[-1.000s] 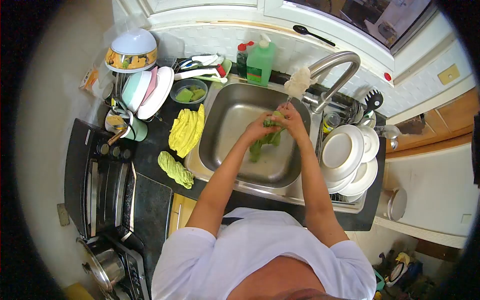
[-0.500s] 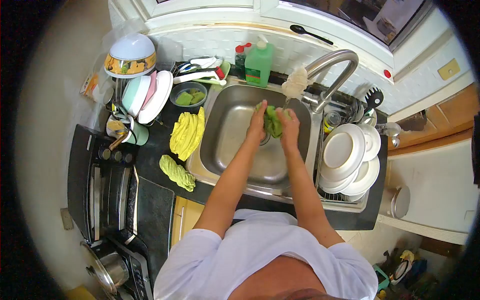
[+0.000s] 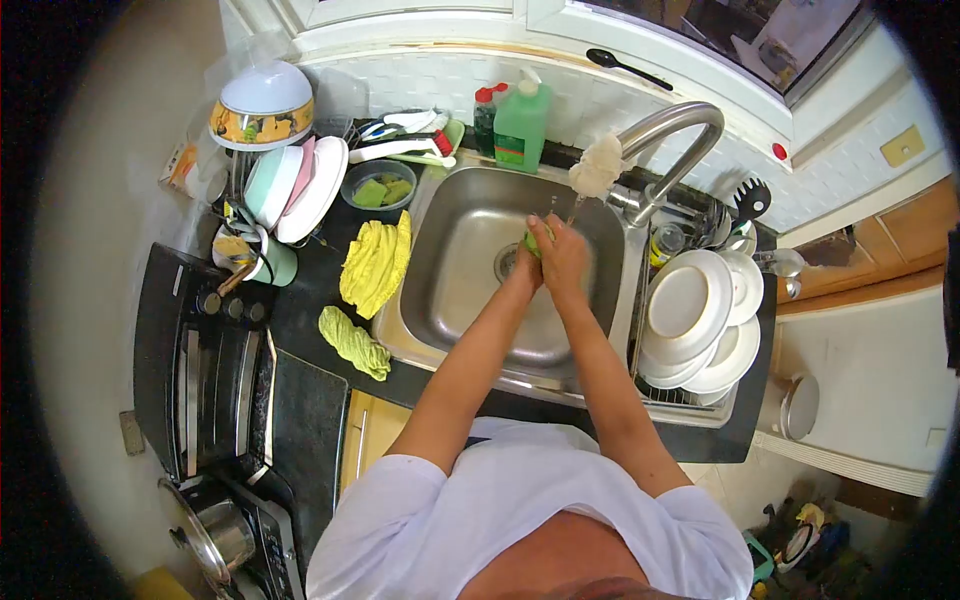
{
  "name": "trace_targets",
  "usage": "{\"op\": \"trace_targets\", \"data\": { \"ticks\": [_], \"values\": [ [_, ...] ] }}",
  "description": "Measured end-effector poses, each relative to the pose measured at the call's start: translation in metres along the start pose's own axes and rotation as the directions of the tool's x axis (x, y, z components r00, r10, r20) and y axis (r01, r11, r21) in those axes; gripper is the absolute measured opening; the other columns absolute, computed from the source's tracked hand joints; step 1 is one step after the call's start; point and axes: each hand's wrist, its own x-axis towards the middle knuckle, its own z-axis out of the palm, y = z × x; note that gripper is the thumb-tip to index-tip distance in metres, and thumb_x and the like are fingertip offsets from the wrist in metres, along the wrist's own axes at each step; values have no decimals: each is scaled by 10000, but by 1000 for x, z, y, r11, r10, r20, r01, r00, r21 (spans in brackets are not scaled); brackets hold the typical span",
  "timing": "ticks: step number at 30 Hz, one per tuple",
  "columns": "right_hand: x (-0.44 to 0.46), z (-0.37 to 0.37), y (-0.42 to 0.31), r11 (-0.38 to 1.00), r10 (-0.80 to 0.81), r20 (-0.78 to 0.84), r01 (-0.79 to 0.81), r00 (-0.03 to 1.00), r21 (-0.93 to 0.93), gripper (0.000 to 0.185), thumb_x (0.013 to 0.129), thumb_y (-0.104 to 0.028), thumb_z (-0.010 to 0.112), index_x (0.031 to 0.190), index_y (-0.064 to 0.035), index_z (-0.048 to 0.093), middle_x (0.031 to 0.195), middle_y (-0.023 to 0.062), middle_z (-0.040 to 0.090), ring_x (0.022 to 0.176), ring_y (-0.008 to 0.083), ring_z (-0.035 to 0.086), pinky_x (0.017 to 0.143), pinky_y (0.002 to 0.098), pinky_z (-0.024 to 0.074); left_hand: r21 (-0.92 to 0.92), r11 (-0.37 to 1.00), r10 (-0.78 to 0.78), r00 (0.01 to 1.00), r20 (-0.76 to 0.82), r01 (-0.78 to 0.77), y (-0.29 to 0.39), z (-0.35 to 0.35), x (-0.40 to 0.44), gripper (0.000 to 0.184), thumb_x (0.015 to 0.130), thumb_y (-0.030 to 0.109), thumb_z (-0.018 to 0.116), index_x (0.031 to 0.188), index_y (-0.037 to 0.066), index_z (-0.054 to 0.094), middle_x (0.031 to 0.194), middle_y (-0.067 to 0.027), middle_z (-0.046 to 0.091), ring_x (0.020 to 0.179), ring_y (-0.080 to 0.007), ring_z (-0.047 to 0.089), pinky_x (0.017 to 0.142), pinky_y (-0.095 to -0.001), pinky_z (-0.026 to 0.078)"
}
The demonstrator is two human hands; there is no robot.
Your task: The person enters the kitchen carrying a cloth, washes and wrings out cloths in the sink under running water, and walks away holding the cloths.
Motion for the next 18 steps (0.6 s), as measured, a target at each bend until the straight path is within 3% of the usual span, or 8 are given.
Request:
{"op": "trace_targets", "data": {
  "ticks": [2, 5, 8, 11, 14, 15, 17, 18],
  "values": [
    [4, 1, 12, 976, 40, 59, -51, 997, 213, 325, 876, -386, 466, 841, -74, 549, 788, 193, 573, 780, 363, 562, 620, 466, 430, -78, 996, -39, 997, 73, 45, 5, 6, -1, 395, 891, 438, 456, 1053, 88, 541, 998, -55, 594, 910, -201, 575, 809, -330, 468],
    [19, 0, 48, 825, -555, 0, 550, 832, -130, 294, 869, -338, 489, 979, -69, 531, 999, 175, 520, 928, 352, 512, 727, 445, 430, -84, 996, 20, 967, 255, 2, 27, 53, -47, 455, 854, 492, 508, 1066, 91, 536, 1013, -50, 590, 916, -199, 573, 825, -322, 461],
    [17, -2, 40, 933, -296, -37, 297, 955, 202, 294, 855, -243, 520, 1093, -73, 488, 1115, 151, 450, 1040, 337, 443, 817, 431, 407, 49, 998, 16, 973, 232, -28, 26, 52, -31, 450, 833, 496, 546, 1042, 98, 539, 984, -48, 585, 899, -186, 570, 806, -317, 467],
    [11, -6, 17, 944, -111, -238, 177, 965, 280, 316, 850, -228, 530, 1109, -56, 480, 1164, 162, 442, 1041, 331, 438, 889, 412, 361, 48, 998, -37, 977, 211, 27, 26, 50, -16, 378, 827, 428, 596, 1005, 99, 542, 928, -30, 580, 864, -164, 568, 785, -302, 470],
    [21, -8, 52, 889, -433, -196, 381, 880, -252, 363, 842, -248, 544, 1129, -37, 476, 1230, 178, 411, 1068, 333, 419, 907, 410, 344, 85, 990, 101, 986, 129, -112, 30, 62, -27, 305, 815, 340, 643, 961, 90, 547, 847, -18, 574, 803, -148, 572, 739, -289, 481],
    [24, -16, 52, 818, -492, -152, 395, 857, -418, 483, 855, -368, 534, 1187, -25, 458, 1273, 170, 394, 1101, 311, 418, 938, 400, 329, 85, 989, 111, 986, 128, -122, 33, 63, -27, 277, 811, 305, 651, 946, 84, 552, 838, -16, 578, 788, -143, 574, 725, -284, 483],
    [25, -20, 50, 976, -168, -168, 187, 971, 107, 511, 862, -424, 498, 1213, -55, 450, 1270, 138, 411, 1104, 278, 436, 917, 394, 351, 79, 987, 126, 984, 127, -137, 36, 67, -26, 224, 802, 234, 668, 915, 74, 561, 822, -13, 584, 759, -135, 578, 696, -275, 486],
    [24, -21, 48, 931, -5, -105, 43, 994, 363, 526, 866, -452, 480, 1226, -71, 445, 1269, 123, 419, 1105, 261, 445, 907, 391, 363, 112, 980, 150, 979, 138, -166, 37, 72, -30, 207, 797, 206, 667, 910, 66, 565, 820, -16, 587, 753, -134, 579, 685, -271, 485]
  ]
}}
